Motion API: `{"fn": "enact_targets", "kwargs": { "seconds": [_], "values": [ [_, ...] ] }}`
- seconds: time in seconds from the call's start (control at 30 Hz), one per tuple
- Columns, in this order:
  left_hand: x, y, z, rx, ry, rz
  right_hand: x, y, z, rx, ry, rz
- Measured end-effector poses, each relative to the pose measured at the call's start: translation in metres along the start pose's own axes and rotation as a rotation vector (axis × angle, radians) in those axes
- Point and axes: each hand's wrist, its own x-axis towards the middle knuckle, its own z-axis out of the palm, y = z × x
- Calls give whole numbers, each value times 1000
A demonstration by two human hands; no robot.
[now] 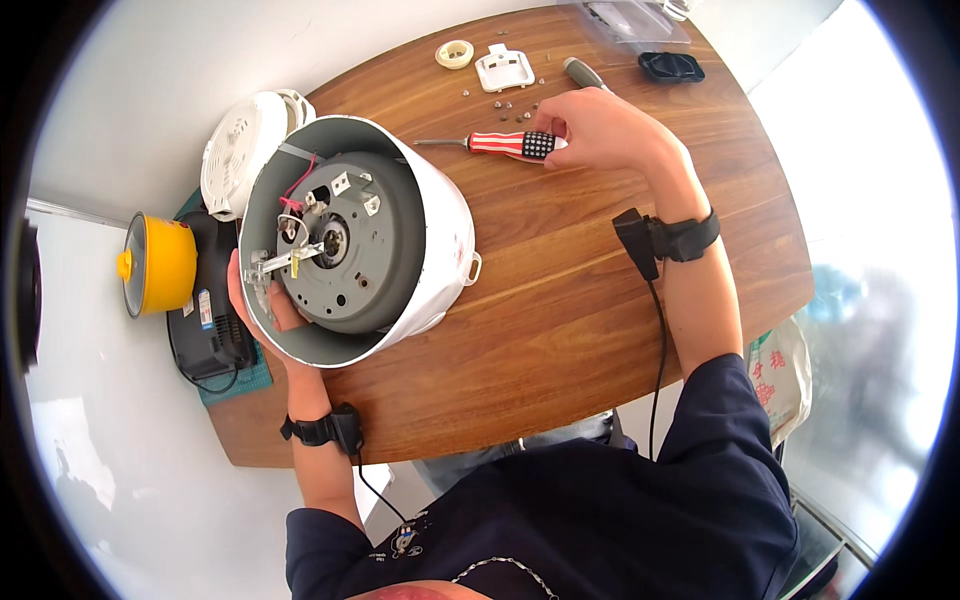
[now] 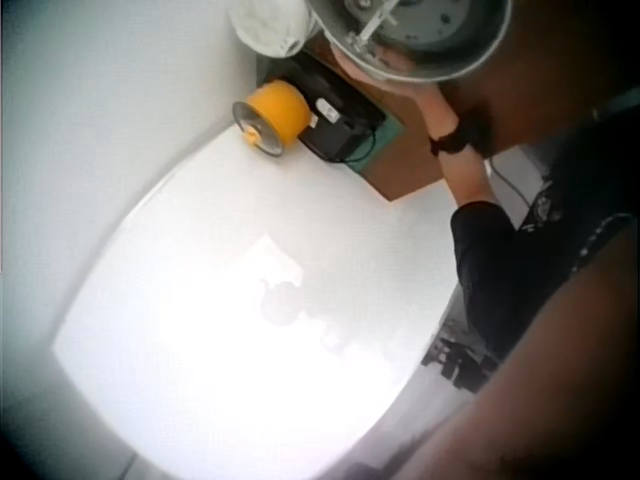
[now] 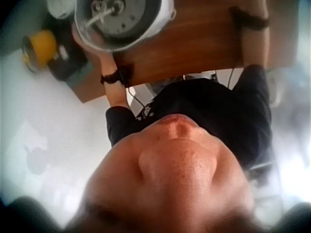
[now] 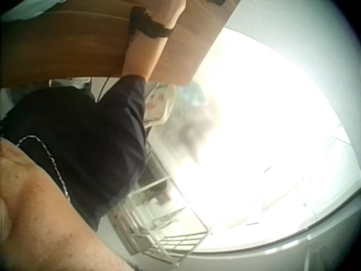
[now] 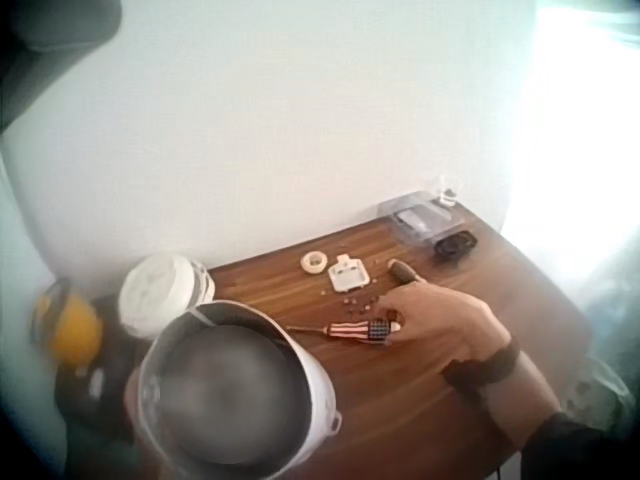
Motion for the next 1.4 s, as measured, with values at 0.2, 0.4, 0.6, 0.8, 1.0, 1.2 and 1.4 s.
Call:
{"fn": "enact_targets", "kwargs": {
  "seconds": [0.2, 0.4, 0.6, 0.8, 1.0, 1.2, 1.4],
  "values": [
    [1, 1, -1, -1, -12, -11, -4, 2, -9, 79, 53, 129],
    [1, -1, 2, 43, 9, 18, 7, 33, -1, -47, 333, -18],
    [0, -1, 1, 53, 7, 30, 23, 40, 21, -104, 446, -98],
    [0, -4, 2, 74, 10, 44, 37, 33, 26, -120, 466, -99],
    [1, -2, 3, 46, 10, 35, 59, 24, 16, -118, 520, -146],
    [1, -1, 3, 83, 23, 49, 68, 29, 17, -117, 489, -122],
    [0, -2, 3, 48, 37, 6, 63, 39, -1, -110, 534, 26]
  ]
}}
